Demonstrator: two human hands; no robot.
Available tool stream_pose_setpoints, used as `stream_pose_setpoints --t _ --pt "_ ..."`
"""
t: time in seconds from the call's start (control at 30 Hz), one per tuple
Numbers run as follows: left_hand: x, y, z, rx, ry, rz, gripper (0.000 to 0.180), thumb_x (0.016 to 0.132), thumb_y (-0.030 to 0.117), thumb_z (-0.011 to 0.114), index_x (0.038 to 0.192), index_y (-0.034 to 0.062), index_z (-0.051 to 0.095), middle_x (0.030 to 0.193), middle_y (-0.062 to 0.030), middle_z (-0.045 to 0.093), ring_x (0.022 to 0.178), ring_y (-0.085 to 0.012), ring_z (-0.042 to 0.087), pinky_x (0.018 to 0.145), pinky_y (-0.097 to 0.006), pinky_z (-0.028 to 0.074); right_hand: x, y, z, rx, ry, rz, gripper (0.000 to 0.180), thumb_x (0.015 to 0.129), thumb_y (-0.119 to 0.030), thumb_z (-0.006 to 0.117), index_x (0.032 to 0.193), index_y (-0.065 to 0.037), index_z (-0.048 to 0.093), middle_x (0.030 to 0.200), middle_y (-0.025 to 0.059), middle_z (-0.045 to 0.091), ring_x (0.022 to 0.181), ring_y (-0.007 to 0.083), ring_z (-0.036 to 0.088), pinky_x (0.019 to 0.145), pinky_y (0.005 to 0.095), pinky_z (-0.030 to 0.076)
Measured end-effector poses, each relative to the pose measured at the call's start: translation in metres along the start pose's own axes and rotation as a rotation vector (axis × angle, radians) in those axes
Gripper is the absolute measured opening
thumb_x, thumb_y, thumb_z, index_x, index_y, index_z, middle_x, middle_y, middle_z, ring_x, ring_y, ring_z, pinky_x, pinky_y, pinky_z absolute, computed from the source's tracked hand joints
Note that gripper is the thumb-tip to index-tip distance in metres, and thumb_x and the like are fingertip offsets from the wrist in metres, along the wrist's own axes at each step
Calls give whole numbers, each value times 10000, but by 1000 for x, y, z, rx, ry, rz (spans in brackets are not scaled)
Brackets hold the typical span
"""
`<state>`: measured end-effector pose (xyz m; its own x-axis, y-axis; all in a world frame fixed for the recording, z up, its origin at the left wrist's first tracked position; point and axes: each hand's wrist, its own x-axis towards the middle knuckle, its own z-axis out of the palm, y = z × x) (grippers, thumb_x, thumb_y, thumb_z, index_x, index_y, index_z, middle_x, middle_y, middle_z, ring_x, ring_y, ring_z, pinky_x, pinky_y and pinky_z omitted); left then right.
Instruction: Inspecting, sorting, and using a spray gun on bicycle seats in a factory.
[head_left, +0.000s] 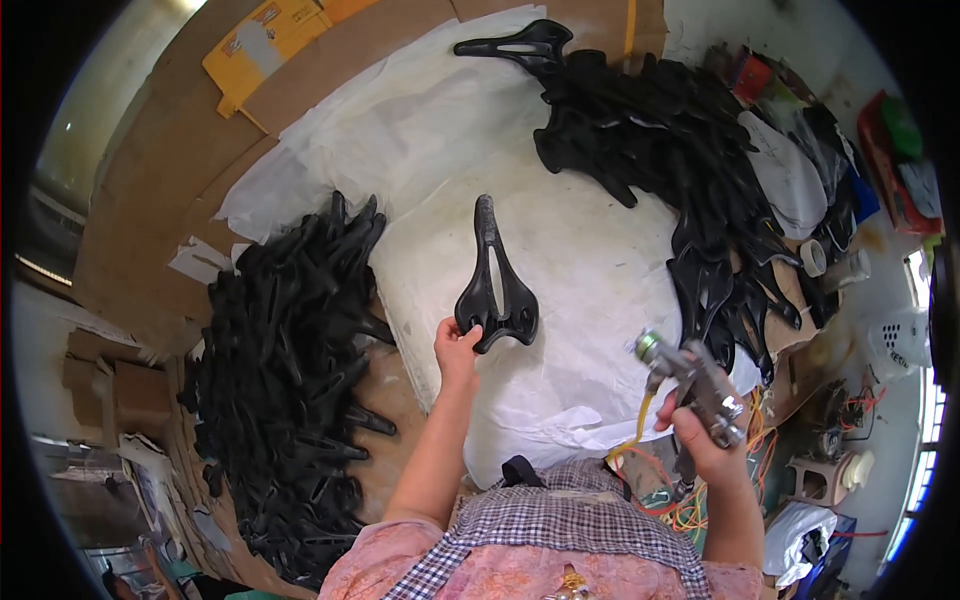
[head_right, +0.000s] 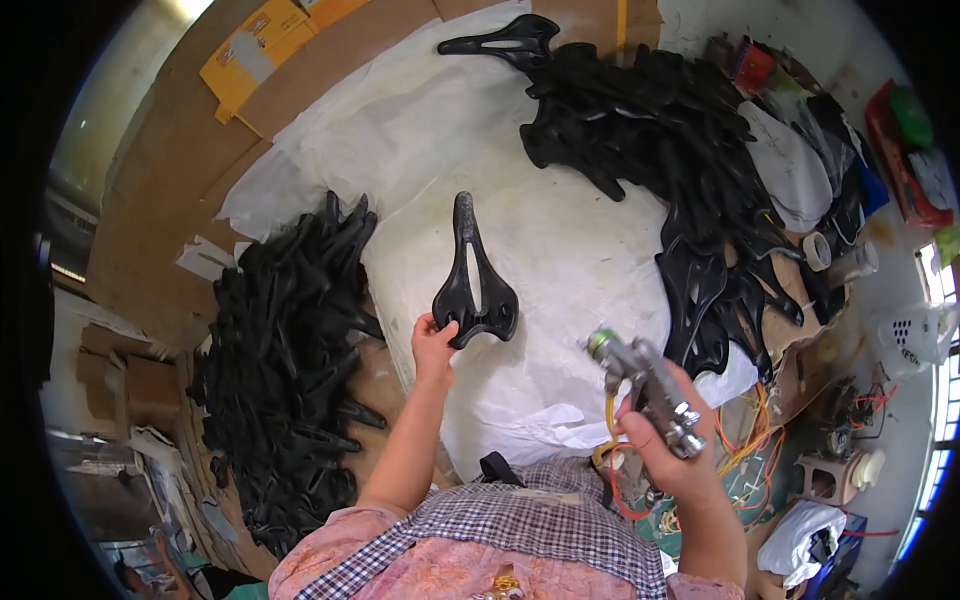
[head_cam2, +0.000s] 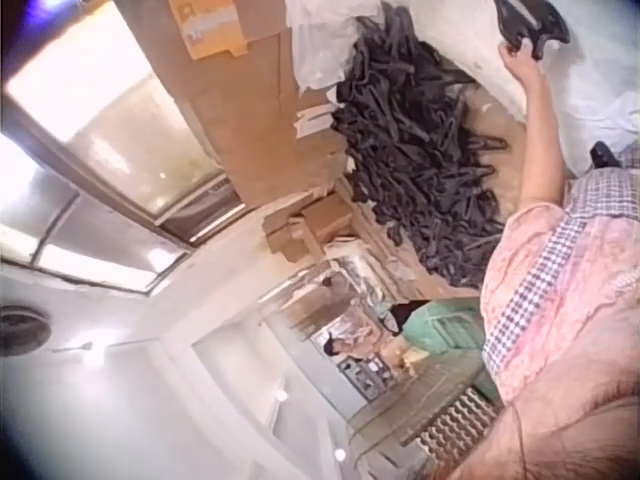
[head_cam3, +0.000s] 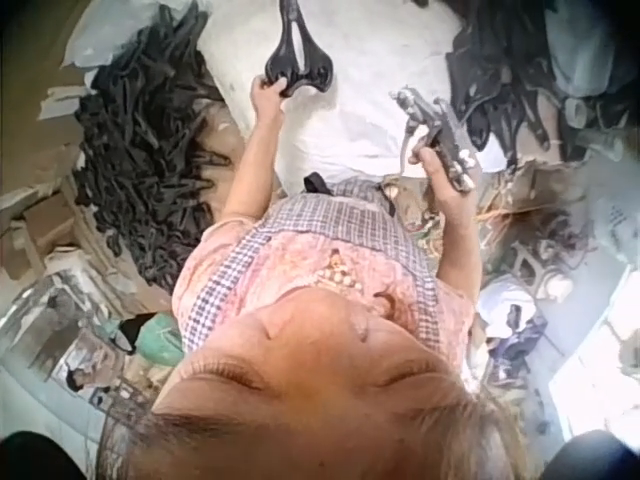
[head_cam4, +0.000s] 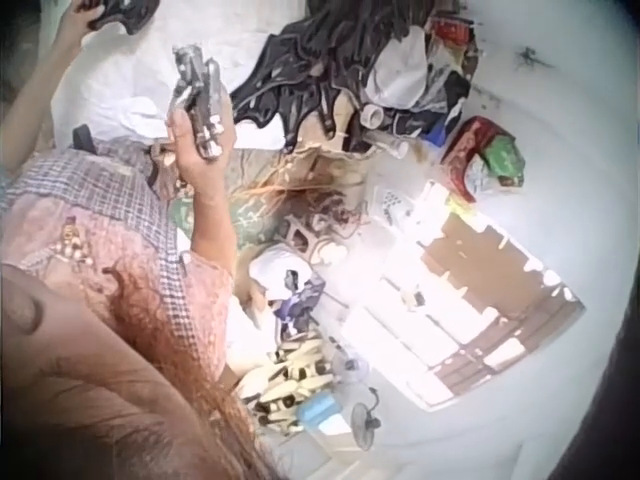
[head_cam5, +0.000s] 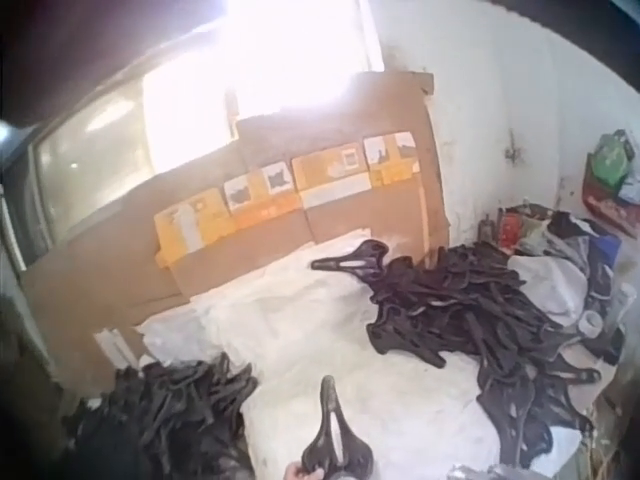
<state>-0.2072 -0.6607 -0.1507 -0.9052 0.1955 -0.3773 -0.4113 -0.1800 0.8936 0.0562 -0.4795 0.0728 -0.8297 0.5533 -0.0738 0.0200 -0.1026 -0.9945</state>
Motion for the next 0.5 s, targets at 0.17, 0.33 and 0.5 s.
stream_pose_setpoints --t 0.17,0.33,0.5 --pt "26 11 -30 -44 139 215 189 766 -4 634 929 45 549 874 -45 575 758 -138 551 699 -277 461 -29 18 -24 -128 -205 202 564 782 -149 712 1259 22 463 894 37 628 808 85 568 742 238 456" --pt "59 52 -33 -713 227 105 193 881 185 590 985 26 554 953 -111 615 863 -234 606 824 -387 523 -44 32 -52 -66 -105 125 578 778 -126 712 1277 3 448 916 46 627 835 107 588 761 257 473" --pt "35 -53 213 19 -530 -345 297 839 178 609 1096 44 545 978 -105 615 803 -206 613 663 -317 494 -72 45 -79 -80 87 116 583 773 -91 709 1283 2 443 918 53 619 843 110 587 767 255 474"
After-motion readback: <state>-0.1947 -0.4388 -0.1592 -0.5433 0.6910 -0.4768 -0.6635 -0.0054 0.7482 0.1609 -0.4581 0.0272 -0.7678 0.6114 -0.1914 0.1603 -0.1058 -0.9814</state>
